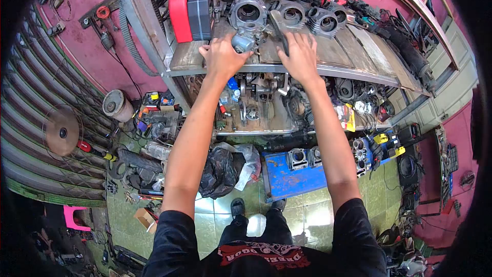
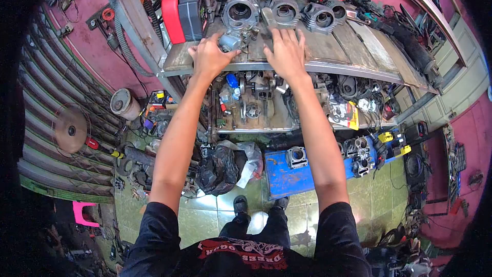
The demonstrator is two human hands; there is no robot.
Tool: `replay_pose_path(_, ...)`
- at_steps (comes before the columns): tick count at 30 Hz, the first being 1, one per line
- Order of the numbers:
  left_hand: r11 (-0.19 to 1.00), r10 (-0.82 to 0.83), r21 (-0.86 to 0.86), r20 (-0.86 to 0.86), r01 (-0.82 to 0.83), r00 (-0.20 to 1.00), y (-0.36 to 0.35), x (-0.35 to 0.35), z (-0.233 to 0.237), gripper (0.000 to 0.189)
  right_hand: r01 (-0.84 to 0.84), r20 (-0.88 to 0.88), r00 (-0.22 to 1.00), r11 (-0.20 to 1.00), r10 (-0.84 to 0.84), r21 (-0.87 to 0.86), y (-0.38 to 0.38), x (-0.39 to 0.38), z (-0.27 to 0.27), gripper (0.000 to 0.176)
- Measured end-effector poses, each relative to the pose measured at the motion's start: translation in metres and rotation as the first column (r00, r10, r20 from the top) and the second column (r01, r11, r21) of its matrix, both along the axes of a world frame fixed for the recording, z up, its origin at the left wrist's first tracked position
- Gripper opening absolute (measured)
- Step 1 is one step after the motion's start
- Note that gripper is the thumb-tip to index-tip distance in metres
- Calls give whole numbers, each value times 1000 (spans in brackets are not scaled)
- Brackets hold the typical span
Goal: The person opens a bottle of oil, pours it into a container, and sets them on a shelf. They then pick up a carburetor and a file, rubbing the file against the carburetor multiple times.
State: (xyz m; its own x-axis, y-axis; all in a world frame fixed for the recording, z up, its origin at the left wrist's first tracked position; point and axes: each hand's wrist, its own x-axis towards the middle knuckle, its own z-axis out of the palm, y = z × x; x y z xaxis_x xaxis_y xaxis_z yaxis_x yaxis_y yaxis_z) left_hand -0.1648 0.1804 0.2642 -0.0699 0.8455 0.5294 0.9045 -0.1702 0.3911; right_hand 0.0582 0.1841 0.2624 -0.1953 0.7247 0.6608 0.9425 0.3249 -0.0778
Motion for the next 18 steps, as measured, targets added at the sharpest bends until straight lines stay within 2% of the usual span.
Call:
replay_pose_path(2,1000,21,18,5,-21,1000,0,0,-2,77,-116,15,993,993,115,27,-4,-7,1,60)
replay_pose_path(3,1000,27,6,39,-27,999,1,0,-3,73,-115,14,993,993,114,27,-4,-11,0,60)
replay_pose_path(5,1000,29,-9,71,-28,997,3,-2,-3,69,-200,64,979,971,193,132,-5,-17,-2,58)
replay_pose_path(8,998,68,-15,83,-67,994,11,-11,-9,65,-188,92,979,979,181,75,-2,-22,-12,58)
replay_pose_path(10,1000,0,-3,237,0,972,12,-18,-7,67,-198,101,976,979,192,47,-1,-27,-14,61)
replay_pose_path(12,999,-5,-47,278,19,961,9,-22,-4,70,-197,122,973,980,194,17,-3,-31,-16,60)
replay_pose_path(14,995,-10,-92,318,41,948,4,-24,0,74,-195,127,974,979,187,56,-2,-37,-16,59)
replay_pose_path(16,988,53,-155,355,3,933,2,-25,0,75,-192,132,975,977,179,93,-2,-44,-15,59)
replay_pose_path(18,986,98,-162,322,-48,942,1,-27,-3,75,-203,112,976,970,189,135,0,-49,-12,61)
